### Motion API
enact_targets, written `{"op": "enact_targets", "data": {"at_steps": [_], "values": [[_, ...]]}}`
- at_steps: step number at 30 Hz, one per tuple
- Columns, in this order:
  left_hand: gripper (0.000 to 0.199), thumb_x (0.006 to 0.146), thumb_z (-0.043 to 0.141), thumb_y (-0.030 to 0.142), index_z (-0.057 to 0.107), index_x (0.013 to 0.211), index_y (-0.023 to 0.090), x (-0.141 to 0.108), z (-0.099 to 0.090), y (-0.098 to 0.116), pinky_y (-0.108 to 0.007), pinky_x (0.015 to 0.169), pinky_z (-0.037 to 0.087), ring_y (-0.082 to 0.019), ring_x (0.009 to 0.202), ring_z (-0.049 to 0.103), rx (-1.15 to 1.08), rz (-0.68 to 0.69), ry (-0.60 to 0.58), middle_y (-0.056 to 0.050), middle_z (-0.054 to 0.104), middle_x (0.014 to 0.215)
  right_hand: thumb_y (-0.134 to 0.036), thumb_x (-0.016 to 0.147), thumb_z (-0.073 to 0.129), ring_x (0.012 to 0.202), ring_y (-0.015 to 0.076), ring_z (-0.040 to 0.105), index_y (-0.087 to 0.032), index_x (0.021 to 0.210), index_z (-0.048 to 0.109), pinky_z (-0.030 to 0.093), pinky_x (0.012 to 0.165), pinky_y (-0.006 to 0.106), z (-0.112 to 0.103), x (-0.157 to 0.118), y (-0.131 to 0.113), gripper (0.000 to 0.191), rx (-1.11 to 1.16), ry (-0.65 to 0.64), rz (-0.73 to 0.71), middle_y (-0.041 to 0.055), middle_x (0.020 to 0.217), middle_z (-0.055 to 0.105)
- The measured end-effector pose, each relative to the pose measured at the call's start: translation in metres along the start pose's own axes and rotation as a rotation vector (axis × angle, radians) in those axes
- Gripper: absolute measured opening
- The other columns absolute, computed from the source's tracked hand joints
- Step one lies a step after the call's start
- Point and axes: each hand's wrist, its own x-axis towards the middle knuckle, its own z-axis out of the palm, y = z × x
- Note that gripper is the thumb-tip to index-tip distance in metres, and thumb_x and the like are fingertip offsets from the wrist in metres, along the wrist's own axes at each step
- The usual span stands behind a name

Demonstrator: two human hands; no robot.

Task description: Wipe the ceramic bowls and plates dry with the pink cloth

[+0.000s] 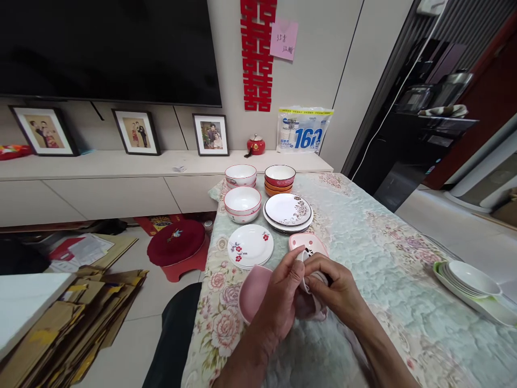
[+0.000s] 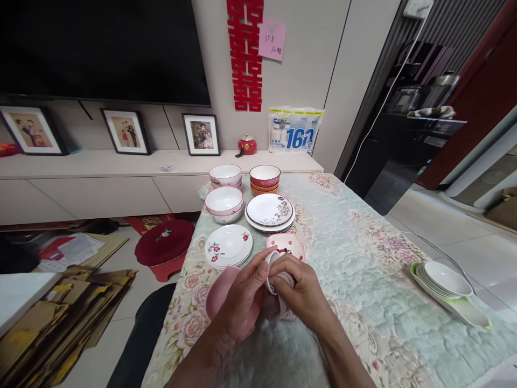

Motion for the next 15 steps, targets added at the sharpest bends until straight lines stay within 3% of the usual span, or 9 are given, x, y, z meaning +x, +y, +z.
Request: {"op": "enact_targets", "data": {"at_steps": [3,6,9,15], "values": [[0.047,0.088,0.065,0.044,0.062,0.129,0.02,0.001,-0.0043,-0.0016,-0.04,0.111,0.037,-0.028,0.132,0.051,0.102,0.093,0.001,-0.011,0.062,0.136,-0.014,0.092,0.054,0.082,0.0153,0.064,-0.022,0.084,0.063,0.051,0.076,0.028,-0.0032,0.0003,0.0051,0.015,-0.097,-0.068,-0.082,0.0006,0.083,0.065],[0.044,0.091,0.061,0.043,0.063,0.129,0.022,0.0011,-0.0077,-0.0022,-0.042,0.116,0.032,-0.028,0.136,0.047,0.188,0.133,0.001,-0.01,0.058,0.142,-0.013,0.094,0.051,0.082,0.0158,0.061,-0.022,0.085,0.062,0.05,0.074,0.028,-0.0017,-0.0001,0.008,0.017,-0.249,-0.04,-0.132,0.0019,0.085,0.062],[0.044,0.09,0.063,0.042,0.063,0.129,0.02,0.0007,-0.0077,-0.0015,-0.042,0.115,0.032,-0.029,0.136,0.046,0.209,0.129,-0.001,-0.01,0.058,0.141,-0.014,0.096,0.048,0.081,0.0161,0.06,-0.021,0.085,0.06,0.049,0.072,0.028,0.0024,0.0001,0.007,0.018,-0.394,0.056,-0.151,0.0035,0.085,0.06],[0.046,0.089,0.064,0.041,0.062,0.129,0.018,0.0007,-0.0019,0.0026,-0.039,0.098,0.049,-0.029,0.122,0.059,0.013,0.061,-0.021,-0.012,0.065,0.131,-0.014,0.095,0.05,0.083,0.0171,0.06,-0.02,0.09,0.062,0.048,0.075,0.029,0.0028,-0.0003,0.0099,0.015,-0.562,0.324,-0.173,0.0051,0.088,0.06]]}}
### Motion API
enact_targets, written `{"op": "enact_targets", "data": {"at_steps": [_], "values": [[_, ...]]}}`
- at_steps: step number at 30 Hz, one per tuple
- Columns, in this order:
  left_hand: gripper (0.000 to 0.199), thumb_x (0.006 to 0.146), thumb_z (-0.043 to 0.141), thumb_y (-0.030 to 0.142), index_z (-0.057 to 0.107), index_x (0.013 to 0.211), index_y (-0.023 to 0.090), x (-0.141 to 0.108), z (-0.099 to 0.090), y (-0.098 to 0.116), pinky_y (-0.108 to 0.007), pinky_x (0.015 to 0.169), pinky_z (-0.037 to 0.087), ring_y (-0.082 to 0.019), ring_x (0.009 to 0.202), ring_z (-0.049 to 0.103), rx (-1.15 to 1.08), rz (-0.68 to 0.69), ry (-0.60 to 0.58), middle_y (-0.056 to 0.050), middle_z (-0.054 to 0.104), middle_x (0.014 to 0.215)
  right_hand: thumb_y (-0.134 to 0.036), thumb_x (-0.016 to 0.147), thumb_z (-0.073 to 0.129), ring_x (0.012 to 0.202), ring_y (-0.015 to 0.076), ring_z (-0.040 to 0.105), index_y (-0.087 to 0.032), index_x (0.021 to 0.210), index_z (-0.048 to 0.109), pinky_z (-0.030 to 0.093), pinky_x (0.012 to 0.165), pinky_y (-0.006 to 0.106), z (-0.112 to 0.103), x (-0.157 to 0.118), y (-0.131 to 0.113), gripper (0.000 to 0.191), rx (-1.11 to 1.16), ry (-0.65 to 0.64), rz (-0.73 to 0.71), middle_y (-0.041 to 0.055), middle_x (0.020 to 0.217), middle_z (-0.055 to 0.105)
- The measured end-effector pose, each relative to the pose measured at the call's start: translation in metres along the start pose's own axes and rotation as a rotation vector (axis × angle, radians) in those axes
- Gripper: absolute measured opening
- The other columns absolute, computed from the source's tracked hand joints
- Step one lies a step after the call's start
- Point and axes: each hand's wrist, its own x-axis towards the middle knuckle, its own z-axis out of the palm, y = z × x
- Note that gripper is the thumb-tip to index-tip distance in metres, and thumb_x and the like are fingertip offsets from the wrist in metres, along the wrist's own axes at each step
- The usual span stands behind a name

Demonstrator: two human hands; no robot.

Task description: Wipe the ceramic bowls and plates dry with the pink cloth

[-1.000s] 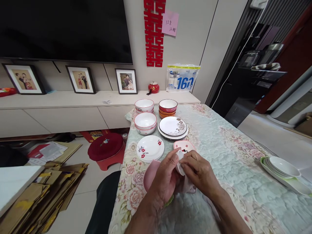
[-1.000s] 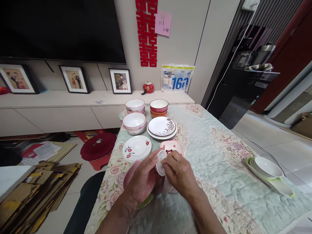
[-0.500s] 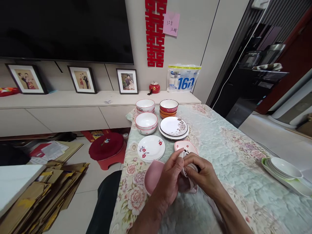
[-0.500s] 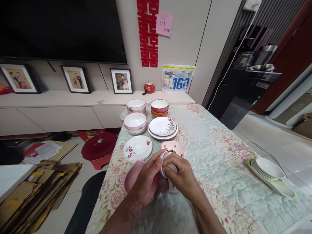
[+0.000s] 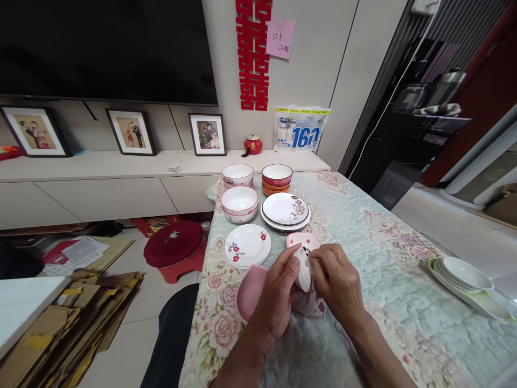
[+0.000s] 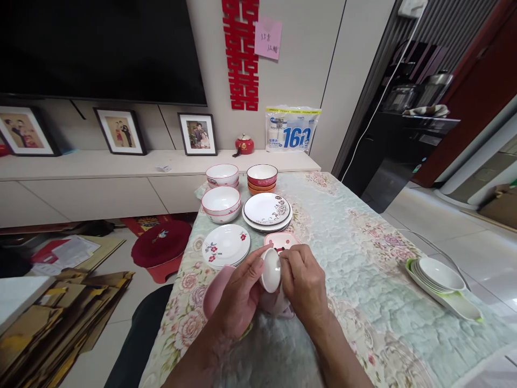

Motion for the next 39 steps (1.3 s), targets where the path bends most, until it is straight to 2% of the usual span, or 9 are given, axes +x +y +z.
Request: {"op": "enact_targets", "data": {"at_steps": [2,5,8,10,16,22,28,32,39], "values": [[0.043,0.09,0.062,0.039,0.063,0.127,0.017,0.002,0.0,0.002,-0.037,0.1,0.048,-0.027,0.123,0.058,-0.073,0.071,0.028,-0.011,0.065,0.131,-0.017,0.095,0.051,0.082,0.0171,0.061,-0.02,0.089,0.062,0.048,0.074,0.029,0.0,-0.001,0.005,0.013,0.006,0.029,0.065,0.0045,0.086,0.061],[0.037,0.092,0.061,0.038,0.066,0.123,0.019,0.005,-0.001,0.004,-0.037,0.105,0.047,-0.025,0.123,0.058,-0.207,0.15,0.132,-0.009,0.066,0.13,-0.025,0.096,0.054,0.075,0.0158,0.062,-0.021,0.087,0.064,0.046,0.068,0.027,0.001,-0.003,0.009,0.014,0.109,-0.093,0.169,0.0026,0.082,0.065],[0.034,0.091,0.063,0.038,0.067,0.119,0.021,0.008,-0.003,0.006,-0.04,0.104,0.049,-0.025,0.118,0.062,-0.332,0.113,0.22,-0.008,0.07,0.125,-0.033,0.097,0.052,0.074,0.0169,0.061,-0.021,0.085,0.067,0.045,0.068,0.028,0.002,-0.004,0.007,0.022,0.15,-0.217,0.187,0.0025,0.077,0.068],[0.035,0.091,0.063,0.039,0.067,0.12,0.02,0.009,-0.002,0.007,-0.042,0.104,0.048,-0.026,0.117,0.063,-0.37,0.089,0.227,-0.009,0.071,0.122,-0.036,0.098,0.05,0.079,0.0193,0.061,-0.021,0.084,0.068,0.045,0.074,0.03,0.002,-0.003,0.005,0.027,0.153,-0.196,0.171,0.0042,0.078,0.069],[0.039,0.094,0.057,0.036,0.063,0.128,0.017,0.003,0.003,0.005,-0.044,0.111,0.042,-0.029,0.127,0.057,-0.302,0.14,0.056,-0.011,0.067,0.128,-0.046,0.098,0.044,0.059,0.0131,0.055,-0.019,0.07,0.06,0.039,0.057,0.024,-0.006,0.0,0.0,0.043,0.346,-0.204,0.432,-0.0002,0.063,0.061],[0.044,0.093,0.058,0.038,0.059,0.135,0.024,-0.003,0.003,-0.002,-0.044,0.116,0.036,-0.029,0.139,0.043,-0.171,0.116,-0.055,-0.009,0.054,0.146,-0.054,0.09,0.052,0.047,0.0091,0.043,-0.019,0.064,0.051,0.03,0.045,0.022,-0.007,-0.003,-0.008,0.044,0.635,-0.238,0.682,-0.0042,0.051,0.05],[0.044,0.09,0.063,0.04,0.06,0.133,0.032,-0.004,0.006,-0.012,-0.042,0.124,0.02,-0.025,0.148,0.029,0.007,-0.009,-0.1,0.0,0.045,0.154,-0.046,0.086,0.053,0.045,0.0085,0.041,-0.021,0.064,0.045,0.031,0.044,0.02,-0.009,-0.008,0.002,0.034,0.514,-0.213,0.783,-0.007,0.048,0.041],[0.051,0.084,0.07,0.044,0.061,0.132,0.03,-0.004,0.007,-0.015,-0.048,0.123,0.022,-0.029,0.144,0.036,0.067,-0.06,-0.123,-0.005,0.05,0.15,-0.047,0.086,0.05,0.046,0.0094,0.043,-0.021,0.063,0.049,0.033,0.046,0.021,-0.043,-0.012,0.024,0.035,0.338,-0.187,0.793,-0.0051,0.049,0.047],[0.056,0.07,0.082,0.044,0.067,0.12,0.021,0.0,0.004,-0.008,-0.052,0.118,0.032,-0.033,0.132,0.052,0.118,-0.094,-0.034,-0.013,0.064,0.134,-0.041,0.083,0.051,0.056,0.0161,0.055,-0.02,0.067,0.059,0.037,0.056,0.027,-0.16,-0.013,0.107,0.027,-0.239,-0.069,0.917,0.0028,0.06,0.065]]}}
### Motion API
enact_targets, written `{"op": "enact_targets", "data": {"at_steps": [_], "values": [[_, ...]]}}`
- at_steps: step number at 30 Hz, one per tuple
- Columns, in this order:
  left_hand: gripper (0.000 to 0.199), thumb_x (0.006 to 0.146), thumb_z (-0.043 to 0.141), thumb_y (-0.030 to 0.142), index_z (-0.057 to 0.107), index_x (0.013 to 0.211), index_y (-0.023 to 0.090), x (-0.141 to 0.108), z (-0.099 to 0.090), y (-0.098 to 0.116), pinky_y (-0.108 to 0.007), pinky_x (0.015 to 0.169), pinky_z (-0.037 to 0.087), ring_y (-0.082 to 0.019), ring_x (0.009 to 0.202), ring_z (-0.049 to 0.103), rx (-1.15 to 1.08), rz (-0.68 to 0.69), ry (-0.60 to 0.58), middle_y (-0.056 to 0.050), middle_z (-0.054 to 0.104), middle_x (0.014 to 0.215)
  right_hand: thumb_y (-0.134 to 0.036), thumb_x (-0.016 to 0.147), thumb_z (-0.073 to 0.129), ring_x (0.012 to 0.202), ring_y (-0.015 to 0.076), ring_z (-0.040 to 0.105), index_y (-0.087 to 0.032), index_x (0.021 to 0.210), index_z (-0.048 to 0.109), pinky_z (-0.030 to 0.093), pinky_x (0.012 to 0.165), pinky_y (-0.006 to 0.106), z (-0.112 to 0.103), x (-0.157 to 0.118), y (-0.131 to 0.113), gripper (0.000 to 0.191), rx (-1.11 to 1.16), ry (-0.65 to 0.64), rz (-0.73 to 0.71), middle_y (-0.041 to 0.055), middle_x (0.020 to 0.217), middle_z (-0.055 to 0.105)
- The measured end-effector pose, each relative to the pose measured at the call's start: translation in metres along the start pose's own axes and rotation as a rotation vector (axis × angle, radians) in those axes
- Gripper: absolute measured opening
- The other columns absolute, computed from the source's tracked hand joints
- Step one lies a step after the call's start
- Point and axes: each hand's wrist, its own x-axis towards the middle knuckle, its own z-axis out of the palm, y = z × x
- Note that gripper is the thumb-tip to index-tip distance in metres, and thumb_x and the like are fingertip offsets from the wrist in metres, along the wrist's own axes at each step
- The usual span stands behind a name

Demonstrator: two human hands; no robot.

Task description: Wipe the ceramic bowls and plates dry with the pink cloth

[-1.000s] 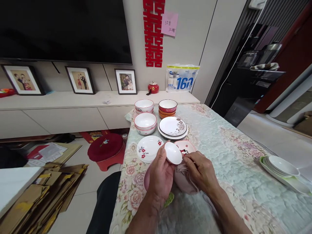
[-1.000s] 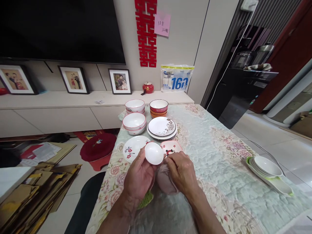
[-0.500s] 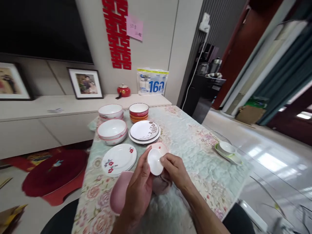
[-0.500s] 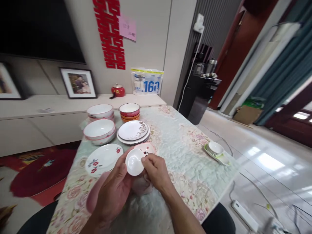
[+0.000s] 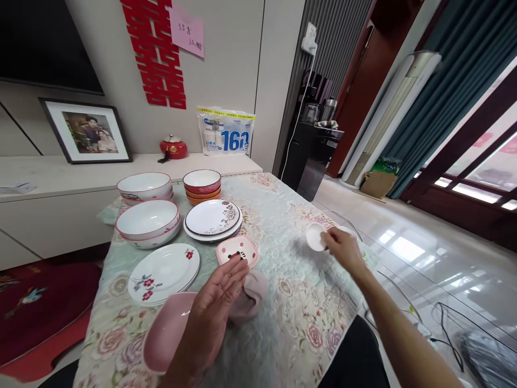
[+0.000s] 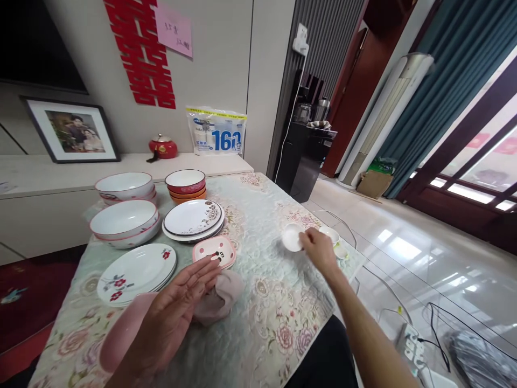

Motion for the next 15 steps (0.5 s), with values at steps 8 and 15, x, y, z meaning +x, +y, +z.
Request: {"op": "enact_targets", "data": {"at_steps": [8,15], "values": [[0.056,0.068,0.083,0.043,0.069,0.116,0.018,-0.003,0.0,0.008,-0.042,0.1,0.049,-0.033,0.123,0.059,0.051,-0.03,0.021,-0.015,0.067,0.129,-0.027,0.087,0.054,0.077,0.0236,0.065,-0.016,0.079,0.069,0.042,0.064,0.032,-0.066,0.056,0.075,0.021,-0.436,0.115,0.234,0.0074,0.068,0.07],[0.054,0.066,0.084,0.039,0.07,0.114,0.017,-0.002,-0.001,0.012,-0.03,0.086,0.055,-0.025,0.109,0.065,0.037,-0.049,0.045,-0.013,0.07,0.123,-0.036,0.095,0.061,0.104,0.0214,0.064,-0.018,0.125,0.059,0.056,0.087,0.042,-0.059,0.071,0.102,0.035,-0.522,-0.051,0.322,0.0085,0.127,0.06]]}}
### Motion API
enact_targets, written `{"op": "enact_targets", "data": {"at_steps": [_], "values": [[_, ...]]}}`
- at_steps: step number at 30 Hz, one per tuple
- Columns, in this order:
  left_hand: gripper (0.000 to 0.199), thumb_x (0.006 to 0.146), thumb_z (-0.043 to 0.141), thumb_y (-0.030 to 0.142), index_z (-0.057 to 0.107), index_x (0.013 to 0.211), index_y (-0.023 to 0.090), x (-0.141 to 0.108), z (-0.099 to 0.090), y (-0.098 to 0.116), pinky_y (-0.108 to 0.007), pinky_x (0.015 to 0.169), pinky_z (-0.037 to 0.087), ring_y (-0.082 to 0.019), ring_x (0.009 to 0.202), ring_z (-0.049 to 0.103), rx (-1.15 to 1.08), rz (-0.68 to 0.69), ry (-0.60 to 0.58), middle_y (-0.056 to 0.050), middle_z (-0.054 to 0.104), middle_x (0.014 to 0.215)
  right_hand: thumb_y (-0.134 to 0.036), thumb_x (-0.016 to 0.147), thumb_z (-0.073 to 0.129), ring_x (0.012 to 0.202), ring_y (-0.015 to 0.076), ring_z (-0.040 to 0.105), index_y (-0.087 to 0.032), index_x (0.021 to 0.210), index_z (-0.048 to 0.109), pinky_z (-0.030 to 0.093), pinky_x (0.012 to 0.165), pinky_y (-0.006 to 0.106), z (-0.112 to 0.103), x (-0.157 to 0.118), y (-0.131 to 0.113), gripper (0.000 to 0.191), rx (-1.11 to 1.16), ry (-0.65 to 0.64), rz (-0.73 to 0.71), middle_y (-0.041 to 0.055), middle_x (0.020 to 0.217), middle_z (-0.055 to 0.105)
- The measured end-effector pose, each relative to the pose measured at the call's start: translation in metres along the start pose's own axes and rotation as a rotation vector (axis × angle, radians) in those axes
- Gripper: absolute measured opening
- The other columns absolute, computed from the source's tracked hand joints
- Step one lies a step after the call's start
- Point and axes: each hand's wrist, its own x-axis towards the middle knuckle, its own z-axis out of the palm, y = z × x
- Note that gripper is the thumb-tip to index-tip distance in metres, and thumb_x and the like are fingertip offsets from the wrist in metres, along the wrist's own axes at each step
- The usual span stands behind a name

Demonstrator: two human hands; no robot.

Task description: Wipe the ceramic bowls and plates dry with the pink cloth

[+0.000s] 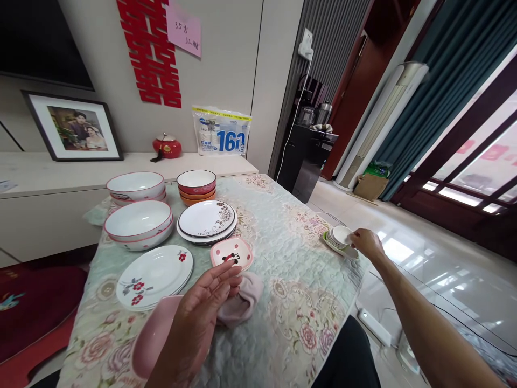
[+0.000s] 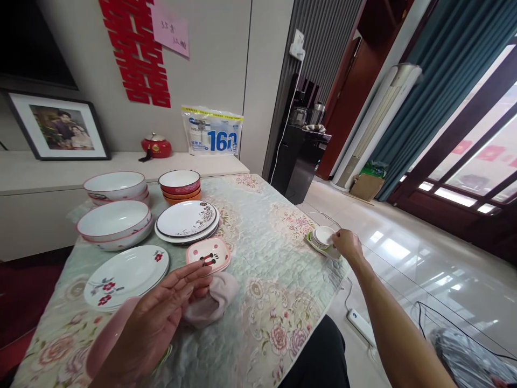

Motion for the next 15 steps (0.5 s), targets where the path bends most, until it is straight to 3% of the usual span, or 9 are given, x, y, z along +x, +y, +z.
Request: {"op": "enact_targets", "data": {"at_steps": [9,12,15], "values": [[0.053,0.064,0.085,0.038,0.071,0.11,0.015,0.0,-0.002,0.009,-0.029,0.079,0.056,-0.023,0.094,0.069,-0.027,0.047,0.031,-0.014,0.074,0.113,-0.035,0.095,0.06,0.105,0.0214,0.063,-0.018,0.125,0.059,0.055,0.088,0.042,0.011,-0.002,-0.004,0.034,-0.045,0.009,-0.039,0.0084,0.127,0.06],[0.052,0.064,0.086,0.036,0.071,0.109,0.014,0.002,-0.005,0.014,-0.029,0.078,0.056,-0.023,0.093,0.07,-0.082,0.06,0.051,-0.014,0.074,0.111,-0.036,0.097,0.056,0.101,0.022,0.065,-0.017,0.118,0.064,0.055,0.086,0.04,0.005,-0.01,-0.007,0.029,-0.058,0.084,-0.061,0.0105,0.12,0.065],[0.049,0.064,0.085,0.032,0.071,0.107,0.014,0.004,-0.01,0.018,-0.029,0.076,0.056,-0.021,0.089,0.07,-0.152,0.123,0.099,-0.014,0.075,0.107,-0.035,0.098,0.046,0.096,0.0297,0.068,-0.012,0.111,0.07,0.051,0.079,0.04,-0.006,-0.025,-0.02,0.036,-0.068,0.195,-0.104,0.019,0.105,0.072]]}}
